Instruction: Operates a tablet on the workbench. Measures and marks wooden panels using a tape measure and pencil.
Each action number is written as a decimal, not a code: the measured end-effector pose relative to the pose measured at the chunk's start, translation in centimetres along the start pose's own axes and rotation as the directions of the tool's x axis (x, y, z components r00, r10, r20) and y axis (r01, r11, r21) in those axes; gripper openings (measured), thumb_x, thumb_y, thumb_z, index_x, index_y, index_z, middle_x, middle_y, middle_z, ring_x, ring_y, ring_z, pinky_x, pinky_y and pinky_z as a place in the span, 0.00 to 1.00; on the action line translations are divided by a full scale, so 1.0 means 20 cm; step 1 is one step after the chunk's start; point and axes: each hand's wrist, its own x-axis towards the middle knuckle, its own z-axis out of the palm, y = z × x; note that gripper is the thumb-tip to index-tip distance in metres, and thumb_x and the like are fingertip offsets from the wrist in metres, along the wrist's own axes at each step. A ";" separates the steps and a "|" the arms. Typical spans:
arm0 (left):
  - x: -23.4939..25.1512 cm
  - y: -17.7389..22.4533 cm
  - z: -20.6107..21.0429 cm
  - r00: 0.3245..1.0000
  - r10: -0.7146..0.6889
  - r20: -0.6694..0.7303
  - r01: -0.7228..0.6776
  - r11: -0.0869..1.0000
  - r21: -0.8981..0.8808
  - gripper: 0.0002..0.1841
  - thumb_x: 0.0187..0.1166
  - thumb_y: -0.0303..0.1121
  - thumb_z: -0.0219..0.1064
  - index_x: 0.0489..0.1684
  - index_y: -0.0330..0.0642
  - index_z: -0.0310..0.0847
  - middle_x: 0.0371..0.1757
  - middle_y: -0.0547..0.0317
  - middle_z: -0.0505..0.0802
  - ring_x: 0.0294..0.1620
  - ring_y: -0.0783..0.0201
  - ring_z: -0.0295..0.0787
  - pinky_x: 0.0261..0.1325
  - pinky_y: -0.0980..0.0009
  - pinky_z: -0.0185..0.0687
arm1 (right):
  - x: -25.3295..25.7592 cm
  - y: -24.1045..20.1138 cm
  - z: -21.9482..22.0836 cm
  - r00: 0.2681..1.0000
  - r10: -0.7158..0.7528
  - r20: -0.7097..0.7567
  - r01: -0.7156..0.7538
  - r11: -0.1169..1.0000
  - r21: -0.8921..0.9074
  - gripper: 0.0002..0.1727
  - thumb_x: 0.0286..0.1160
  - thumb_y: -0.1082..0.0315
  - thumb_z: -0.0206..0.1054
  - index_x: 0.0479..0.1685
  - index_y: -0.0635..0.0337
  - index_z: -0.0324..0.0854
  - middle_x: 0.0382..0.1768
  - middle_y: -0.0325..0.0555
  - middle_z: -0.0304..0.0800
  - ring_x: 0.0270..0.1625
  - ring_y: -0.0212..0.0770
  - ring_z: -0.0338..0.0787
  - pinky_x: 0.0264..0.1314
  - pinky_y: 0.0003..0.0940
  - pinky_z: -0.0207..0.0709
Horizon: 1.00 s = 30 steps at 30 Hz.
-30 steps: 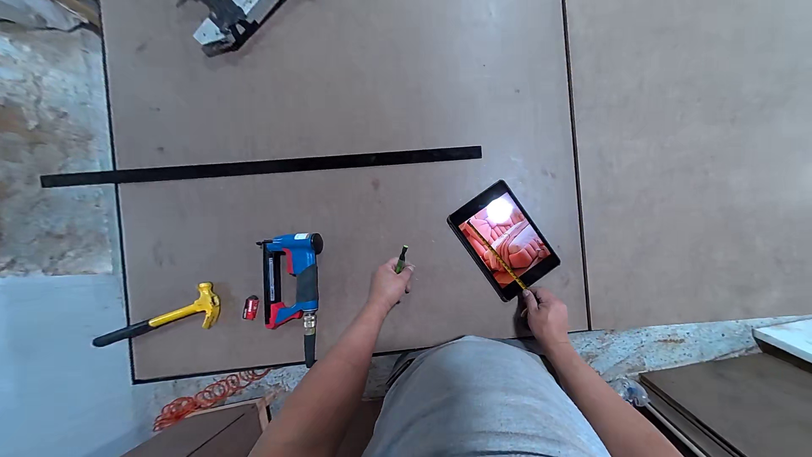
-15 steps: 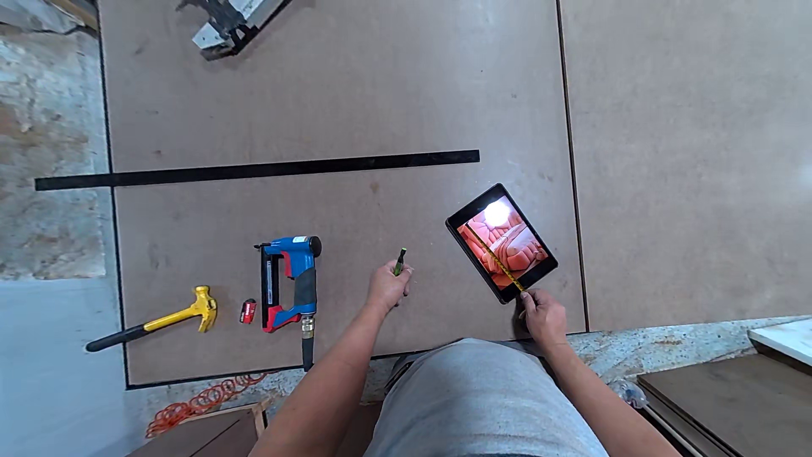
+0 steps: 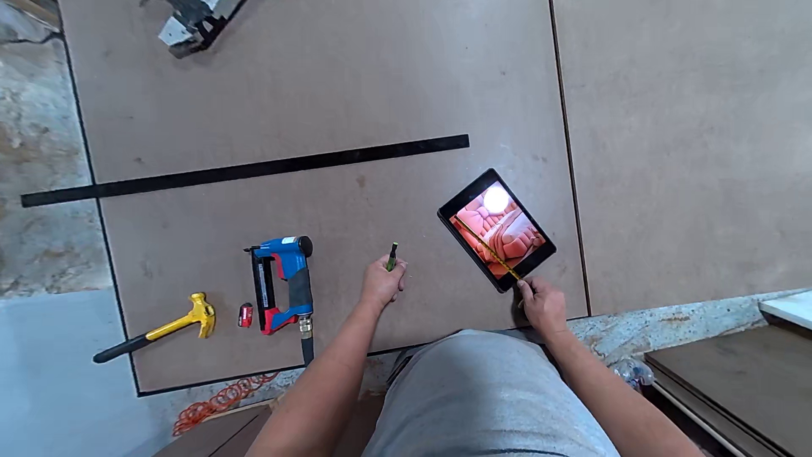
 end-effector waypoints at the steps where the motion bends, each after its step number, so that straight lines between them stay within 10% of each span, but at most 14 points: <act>1: 0.00 0.00 0.00 1.000 -0.003 -0.004 0.003 1.000 0.003 0.12 0.89 0.39 0.64 0.59 0.42 0.84 0.18 0.54 0.87 0.08 0.63 0.75 0.11 0.68 0.72 | 0.00 0.00 0.00 1.000 0.002 0.001 -0.002 1.000 -0.001 0.17 0.88 0.52 0.61 0.44 0.52 0.91 0.38 0.45 0.96 0.43 0.48 0.95 0.48 0.58 0.86; 30: -0.01 0.03 0.00 1.000 0.019 -0.004 -0.019 1.000 0.013 0.11 0.89 0.38 0.64 0.55 0.41 0.84 0.17 0.55 0.86 0.08 0.64 0.75 0.11 0.69 0.72 | 0.15 0.06 -0.12 0.998 0.009 -0.066 -0.008 1.000 0.001 0.17 0.88 0.54 0.61 0.44 0.53 0.91 0.38 0.46 0.95 0.43 0.49 0.94 0.49 0.58 0.85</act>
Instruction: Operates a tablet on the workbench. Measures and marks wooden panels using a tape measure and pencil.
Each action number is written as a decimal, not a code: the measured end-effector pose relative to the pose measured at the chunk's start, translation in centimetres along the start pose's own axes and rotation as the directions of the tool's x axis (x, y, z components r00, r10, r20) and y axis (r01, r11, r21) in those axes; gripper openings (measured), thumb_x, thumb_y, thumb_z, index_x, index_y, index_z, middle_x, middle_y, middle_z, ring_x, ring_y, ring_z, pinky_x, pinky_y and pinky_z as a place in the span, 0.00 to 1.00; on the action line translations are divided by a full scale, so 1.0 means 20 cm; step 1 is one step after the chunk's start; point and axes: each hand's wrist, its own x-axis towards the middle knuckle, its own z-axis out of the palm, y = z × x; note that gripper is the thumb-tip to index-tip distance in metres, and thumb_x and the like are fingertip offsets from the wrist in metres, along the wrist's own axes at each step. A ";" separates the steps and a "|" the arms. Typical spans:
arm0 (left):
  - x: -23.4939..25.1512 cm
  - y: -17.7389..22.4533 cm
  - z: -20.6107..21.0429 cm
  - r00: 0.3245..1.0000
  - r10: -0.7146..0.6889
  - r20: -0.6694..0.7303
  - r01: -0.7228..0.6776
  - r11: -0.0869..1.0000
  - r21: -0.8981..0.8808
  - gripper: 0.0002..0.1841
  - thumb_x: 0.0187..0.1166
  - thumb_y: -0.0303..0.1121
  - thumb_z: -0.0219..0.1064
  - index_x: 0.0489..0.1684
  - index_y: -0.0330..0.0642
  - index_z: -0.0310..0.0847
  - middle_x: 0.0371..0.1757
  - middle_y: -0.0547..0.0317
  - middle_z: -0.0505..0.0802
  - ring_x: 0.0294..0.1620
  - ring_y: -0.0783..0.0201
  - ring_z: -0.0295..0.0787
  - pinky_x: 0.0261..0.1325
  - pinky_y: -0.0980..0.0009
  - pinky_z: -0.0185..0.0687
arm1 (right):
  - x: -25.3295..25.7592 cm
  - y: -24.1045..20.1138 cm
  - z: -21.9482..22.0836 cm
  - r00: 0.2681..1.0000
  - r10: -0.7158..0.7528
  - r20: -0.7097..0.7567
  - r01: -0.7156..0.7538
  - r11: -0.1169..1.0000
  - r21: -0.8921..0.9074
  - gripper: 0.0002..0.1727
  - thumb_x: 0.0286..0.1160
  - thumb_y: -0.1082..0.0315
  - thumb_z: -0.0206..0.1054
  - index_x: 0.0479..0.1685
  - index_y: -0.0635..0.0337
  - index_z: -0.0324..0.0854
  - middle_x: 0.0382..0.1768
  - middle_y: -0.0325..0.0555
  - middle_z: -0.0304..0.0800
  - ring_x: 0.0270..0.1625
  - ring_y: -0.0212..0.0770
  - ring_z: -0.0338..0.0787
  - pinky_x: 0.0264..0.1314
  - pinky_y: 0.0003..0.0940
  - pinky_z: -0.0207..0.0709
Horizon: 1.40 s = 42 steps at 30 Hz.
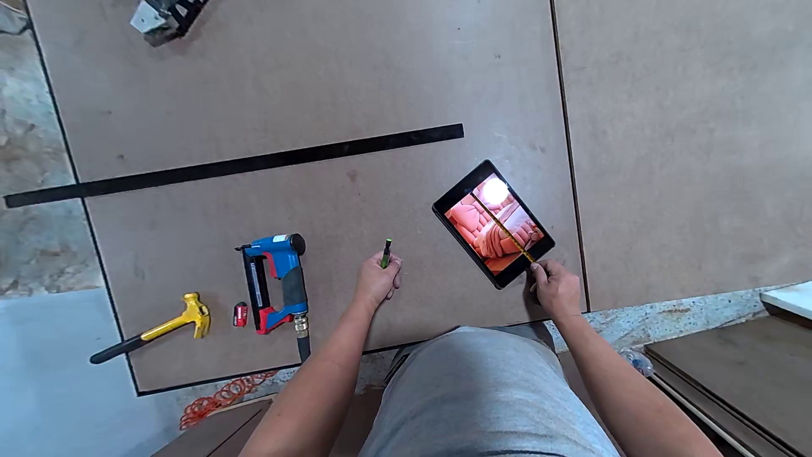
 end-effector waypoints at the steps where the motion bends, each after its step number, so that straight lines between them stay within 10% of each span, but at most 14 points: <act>1: 0.00 0.00 0.00 1.000 0.006 -0.003 -0.006 1.000 -0.001 0.11 0.88 0.38 0.64 0.55 0.40 0.84 0.17 0.55 0.86 0.08 0.65 0.75 0.11 0.70 0.72 | 0.00 0.00 0.00 1.000 0.001 0.000 -0.001 1.000 0.003 0.16 0.88 0.54 0.61 0.44 0.53 0.91 0.38 0.46 0.95 0.44 0.49 0.94 0.49 0.58 0.85; 42: -0.25 -0.27 0.12 0.998 -0.031 -0.048 0.038 0.987 0.159 0.19 0.94 0.44 0.52 0.71 0.44 0.76 0.27 0.55 0.90 0.20 0.59 0.86 0.27 0.60 0.86 | -0.04 0.01 -0.04 0.996 0.070 0.057 -0.072 0.996 0.043 0.16 0.89 0.51 0.61 0.44 0.46 0.92 0.38 0.41 0.96 0.45 0.45 0.94 0.51 0.57 0.85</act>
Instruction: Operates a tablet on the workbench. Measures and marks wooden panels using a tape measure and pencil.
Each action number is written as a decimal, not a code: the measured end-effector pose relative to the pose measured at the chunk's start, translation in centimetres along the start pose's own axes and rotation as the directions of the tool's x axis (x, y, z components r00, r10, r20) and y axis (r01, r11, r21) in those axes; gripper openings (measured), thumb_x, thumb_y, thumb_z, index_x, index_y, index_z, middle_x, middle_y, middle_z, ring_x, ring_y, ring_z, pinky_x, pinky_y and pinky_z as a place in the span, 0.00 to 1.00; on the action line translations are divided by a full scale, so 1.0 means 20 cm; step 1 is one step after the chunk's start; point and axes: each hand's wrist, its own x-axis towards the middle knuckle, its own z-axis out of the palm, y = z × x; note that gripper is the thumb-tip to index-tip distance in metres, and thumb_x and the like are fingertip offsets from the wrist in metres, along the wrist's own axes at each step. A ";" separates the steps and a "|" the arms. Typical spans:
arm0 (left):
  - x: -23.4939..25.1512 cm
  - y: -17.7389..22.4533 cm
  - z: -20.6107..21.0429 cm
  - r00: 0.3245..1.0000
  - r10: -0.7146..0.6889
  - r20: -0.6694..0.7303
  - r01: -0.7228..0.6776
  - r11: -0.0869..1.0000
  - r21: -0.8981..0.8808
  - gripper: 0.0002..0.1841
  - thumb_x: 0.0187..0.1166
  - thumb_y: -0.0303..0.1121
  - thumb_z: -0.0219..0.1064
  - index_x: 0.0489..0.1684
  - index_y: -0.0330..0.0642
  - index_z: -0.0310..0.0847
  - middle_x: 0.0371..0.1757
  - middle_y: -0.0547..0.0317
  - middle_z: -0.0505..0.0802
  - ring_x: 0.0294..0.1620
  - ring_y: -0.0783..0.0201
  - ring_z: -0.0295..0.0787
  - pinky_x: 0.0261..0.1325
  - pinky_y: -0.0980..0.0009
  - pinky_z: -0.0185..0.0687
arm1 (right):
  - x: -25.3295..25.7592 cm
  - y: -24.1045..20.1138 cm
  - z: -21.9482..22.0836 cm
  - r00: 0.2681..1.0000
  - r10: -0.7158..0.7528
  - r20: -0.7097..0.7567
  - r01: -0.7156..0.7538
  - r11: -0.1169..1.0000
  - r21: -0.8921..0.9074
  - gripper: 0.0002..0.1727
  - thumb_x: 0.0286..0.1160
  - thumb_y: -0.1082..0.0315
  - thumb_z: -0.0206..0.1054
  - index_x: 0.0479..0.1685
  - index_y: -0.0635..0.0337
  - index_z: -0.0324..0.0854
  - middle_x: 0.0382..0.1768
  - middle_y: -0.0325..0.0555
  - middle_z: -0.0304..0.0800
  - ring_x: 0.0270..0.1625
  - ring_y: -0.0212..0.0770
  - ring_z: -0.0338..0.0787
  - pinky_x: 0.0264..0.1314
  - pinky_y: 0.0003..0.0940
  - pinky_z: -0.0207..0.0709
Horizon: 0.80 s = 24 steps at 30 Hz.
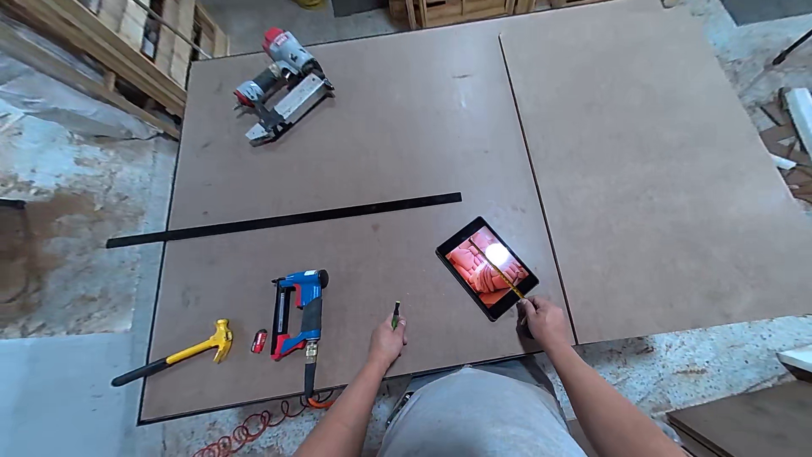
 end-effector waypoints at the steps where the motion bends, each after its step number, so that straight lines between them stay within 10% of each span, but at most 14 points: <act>1: -0.01 0.00 0.01 1.000 -0.010 -0.007 0.010 1.000 0.000 0.19 0.94 0.43 0.52 0.72 0.44 0.76 0.27 0.55 0.90 0.20 0.59 0.87 0.26 0.60 0.86 | 0.00 -0.01 0.00 1.000 -0.012 0.001 0.012 1.000 -0.010 0.16 0.89 0.52 0.60 0.44 0.47 0.91 0.39 0.43 0.95 0.46 0.46 0.94 0.51 0.58 0.84; 24: 0.00 0.02 -0.01 1.000 -0.007 0.014 0.006 0.998 0.064 0.18 0.94 0.43 0.52 0.68 0.43 0.78 0.24 0.56 0.91 0.18 0.60 0.87 0.25 0.60 0.86 | 0.02 0.00 0.03 0.994 -0.099 -0.049 0.096 0.994 -0.050 0.16 0.89 0.55 0.61 0.44 0.53 0.91 0.38 0.46 0.95 0.45 0.49 0.95 0.50 0.58 0.86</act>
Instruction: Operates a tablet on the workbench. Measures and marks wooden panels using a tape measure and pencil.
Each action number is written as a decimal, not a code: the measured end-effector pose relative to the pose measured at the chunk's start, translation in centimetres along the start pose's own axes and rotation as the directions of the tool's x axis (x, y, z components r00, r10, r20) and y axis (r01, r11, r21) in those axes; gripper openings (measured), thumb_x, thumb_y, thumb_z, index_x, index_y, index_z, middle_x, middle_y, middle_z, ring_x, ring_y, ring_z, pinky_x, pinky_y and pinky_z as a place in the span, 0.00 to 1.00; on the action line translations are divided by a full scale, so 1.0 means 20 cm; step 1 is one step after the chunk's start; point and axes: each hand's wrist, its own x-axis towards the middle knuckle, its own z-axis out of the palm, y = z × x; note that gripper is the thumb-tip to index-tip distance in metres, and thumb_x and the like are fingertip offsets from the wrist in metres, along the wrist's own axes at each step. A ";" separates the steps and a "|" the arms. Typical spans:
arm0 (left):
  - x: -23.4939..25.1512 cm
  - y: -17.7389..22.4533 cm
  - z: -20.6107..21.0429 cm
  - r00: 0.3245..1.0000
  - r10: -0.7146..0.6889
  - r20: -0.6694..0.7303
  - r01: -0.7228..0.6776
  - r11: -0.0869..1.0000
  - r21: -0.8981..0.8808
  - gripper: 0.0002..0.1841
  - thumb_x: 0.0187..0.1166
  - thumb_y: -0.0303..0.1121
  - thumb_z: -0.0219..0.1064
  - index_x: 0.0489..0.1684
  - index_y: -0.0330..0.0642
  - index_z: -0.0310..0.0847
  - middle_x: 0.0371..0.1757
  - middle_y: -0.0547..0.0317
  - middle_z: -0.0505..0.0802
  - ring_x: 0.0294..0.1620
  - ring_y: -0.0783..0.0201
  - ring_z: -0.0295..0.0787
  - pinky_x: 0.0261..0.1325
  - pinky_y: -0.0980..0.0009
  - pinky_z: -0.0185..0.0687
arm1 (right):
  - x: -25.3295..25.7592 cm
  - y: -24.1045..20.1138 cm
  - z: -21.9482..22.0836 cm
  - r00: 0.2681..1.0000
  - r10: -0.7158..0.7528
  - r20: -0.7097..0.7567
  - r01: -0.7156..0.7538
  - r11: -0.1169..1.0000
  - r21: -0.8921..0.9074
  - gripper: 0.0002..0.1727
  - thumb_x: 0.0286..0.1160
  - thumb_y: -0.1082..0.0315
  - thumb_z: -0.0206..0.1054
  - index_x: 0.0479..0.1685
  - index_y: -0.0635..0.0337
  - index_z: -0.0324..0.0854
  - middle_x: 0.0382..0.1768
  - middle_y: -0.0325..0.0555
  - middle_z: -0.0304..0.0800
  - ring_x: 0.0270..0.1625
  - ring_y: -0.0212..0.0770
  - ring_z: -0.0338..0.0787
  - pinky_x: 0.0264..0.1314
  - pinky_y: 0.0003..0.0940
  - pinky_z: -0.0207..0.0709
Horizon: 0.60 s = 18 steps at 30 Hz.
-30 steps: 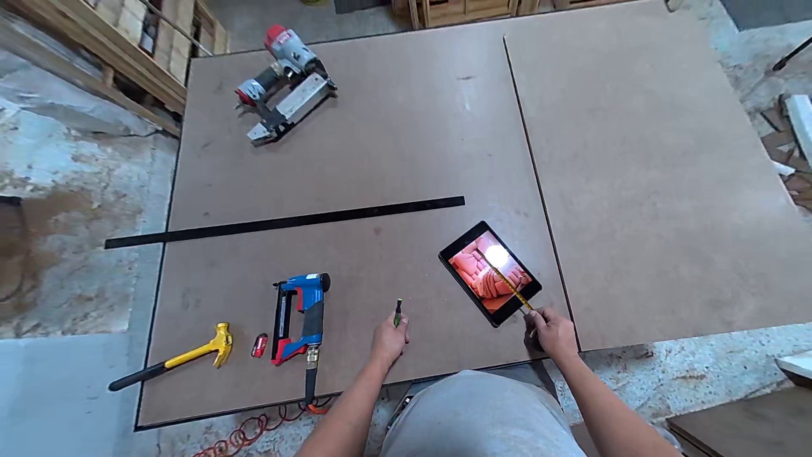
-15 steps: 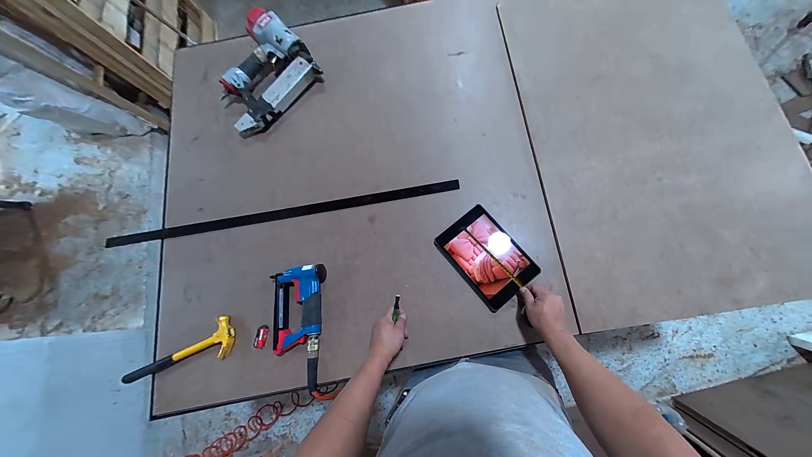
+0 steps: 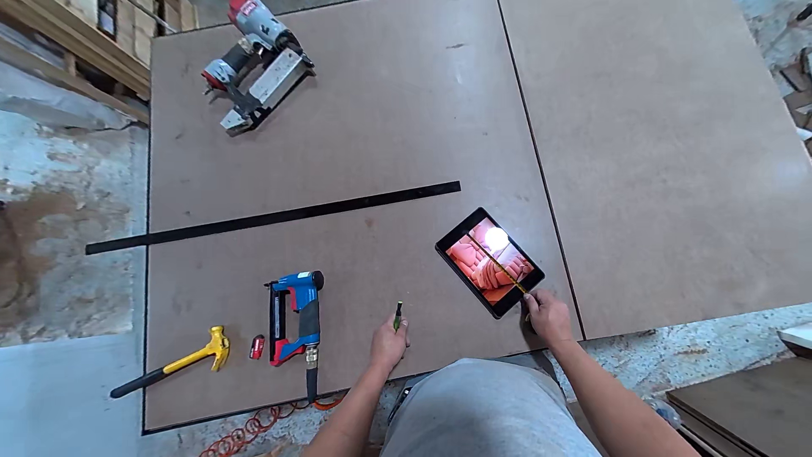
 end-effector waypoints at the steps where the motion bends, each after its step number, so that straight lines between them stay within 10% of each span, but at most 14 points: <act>1: 0.00 0.00 0.00 1.000 0.001 0.005 -0.001 1.000 -0.005 0.17 0.94 0.43 0.52 0.67 0.43 0.78 0.24 0.56 0.91 0.18 0.60 0.87 0.25 0.60 0.86 | 0.00 0.00 0.00 1.000 0.002 -0.001 -0.002 1.000 0.004 0.16 0.89 0.55 0.61 0.43 0.53 0.90 0.37 0.46 0.95 0.44 0.49 0.95 0.49 0.58 0.85; 18: 0.02 -0.02 -0.01 1.000 0.014 0.017 -0.013 0.997 -0.081 0.15 0.94 0.42 0.54 0.60 0.42 0.80 0.20 0.56 0.89 0.15 0.60 0.84 0.20 0.62 0.83 | 0.02 0.01 0.01 1.000 -0.012 0.001 0.012 1.000 0.009 0.15 0.89 0.56 0.61 0.41 0.52 0.90 0.36 0.43 0.94 0.41 0.45 0.94 0.47 0.54 0.86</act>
